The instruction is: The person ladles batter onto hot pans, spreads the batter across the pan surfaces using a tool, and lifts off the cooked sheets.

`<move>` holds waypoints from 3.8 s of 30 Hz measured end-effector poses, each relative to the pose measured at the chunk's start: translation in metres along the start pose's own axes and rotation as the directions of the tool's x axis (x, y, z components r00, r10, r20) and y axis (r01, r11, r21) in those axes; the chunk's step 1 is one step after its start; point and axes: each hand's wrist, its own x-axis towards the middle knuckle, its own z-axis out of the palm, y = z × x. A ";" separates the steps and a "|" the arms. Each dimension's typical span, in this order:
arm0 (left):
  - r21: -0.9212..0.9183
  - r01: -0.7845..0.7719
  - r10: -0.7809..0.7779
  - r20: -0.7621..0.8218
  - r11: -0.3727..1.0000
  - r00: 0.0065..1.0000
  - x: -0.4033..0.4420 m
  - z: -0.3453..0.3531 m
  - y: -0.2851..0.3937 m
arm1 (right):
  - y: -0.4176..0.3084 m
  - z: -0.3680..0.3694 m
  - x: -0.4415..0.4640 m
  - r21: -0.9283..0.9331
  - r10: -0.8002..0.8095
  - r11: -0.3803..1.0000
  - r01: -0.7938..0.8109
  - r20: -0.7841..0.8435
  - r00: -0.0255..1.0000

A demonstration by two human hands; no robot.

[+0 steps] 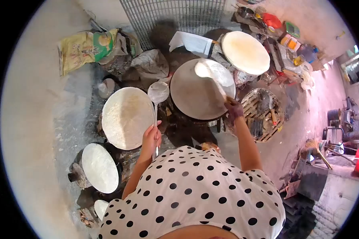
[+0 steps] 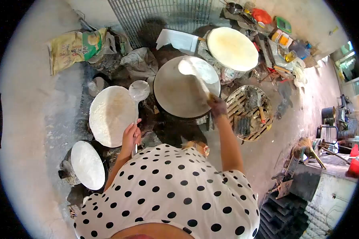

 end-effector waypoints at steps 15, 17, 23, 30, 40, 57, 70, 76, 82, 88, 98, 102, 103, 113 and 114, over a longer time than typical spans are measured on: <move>0.087 -0.320 0.331 -0.298 0.943 0.895 -0.030 0.055 -0.016 | 0.007 -0.023 0.101 -0.191 0.135 0.980 -0.056 0.432 0.892; 0.187 -0.455 0.492 -0.354 0.871 0.796 -0.038 0.061 -0.011 | 0.016 -0.046 0.102 0.106 -0.133 0.989 0.104 0.334 0.933; 0.103 -0.360 0.355 -0.546 0.927 0.759 -0.056 0.071 -0.031 | -0.047 -0.007 0.068 -0.697 -0.157 0.635 0.333 0.306 0.939; 0.007 -0.341 0.270 -0.623 0.940 0.734 -0.070 0.075 -0.062 | -0.038 -0.039 0.115 -0.378 -0.120 0.846 0.376 0.553 0.825; -0.056 -0.328 0.201 -0.689 0.943 0.697 -0.082 0.076 -0.083 | -0.029 -0.014 0.123 -0.588 -0.163 0.549 0.594 0.622 0.766; -0.001 -0.330 0.232 -0.707 0.944 0.668 -0.087 0.098 -0.085 | -0.085 -0.031 0.123 -0.633 -0.146 0.622 0.461 0.484 0.863; -0.098 -0.311 0.106 -0.811 0.945 0.576 -0.112 0.149 -0.108 | -0.076 -0.027 0.127 -0.660 -0.003 0.554 0.508 0.609 0.793; -0.035 -0.293 0.119 -0.863 0.956 0.490 -0.134 0.163 -0.125 | -0.065 -0.052 0.125 -0.309 -0.048 -0.112 0.944 0.951 0.306; -0.075 -0.333 0.125 -0.832 0.940 0.540 -0.140 0.155 -0.126 | -0.017 -0.028 0.125 -0.562 -0.189 0.094 0.822 0.801 0.569; -0.111 -0.265 0.079 -0.785 0.958 0.615 -0.152 0.138 -0.135 | -0.028 -0.144 0.031 -0.642 0.043 0.431 0.634 0.716 0.697; -0.124 -0.281 0.113 -0.709 0.952 0.696 -0.196 0.081 -0.151 | 0.094 0.094 -0.101 -0.620 -0.584 0.222 0.753 0.534 0.612; -0.148 -0.249 0.074 -0.708 0.957 0.703 -0.229 0.042 -0.171 | 0.130 0.083 -0.132 -0.378 -0.416 0.812 0.445 0.160 0.895; -0.163 -0.243 0.060 -0.704 0.956 0.708 -0.238 0.034 -0.175 | 0.130 0.071 -0.143 -0.303 -0.352 0.883 0.359 0.078 0.933; -0.165 -0.243 0.072 -0.672 0.956 0.737 -0.274 -0.008 -0.172 | 0.138 0.151 -0.130 -0.580 -0.141 0.776 0.247 0.222 0.965; -0.066 -0.233 0.122 -0.698 0.970 0.706 -0.274 -0.007 -0.171 | 0.140 0.135 -0.132 -0.337 -0.078 0.936 0.105 0.091 0.993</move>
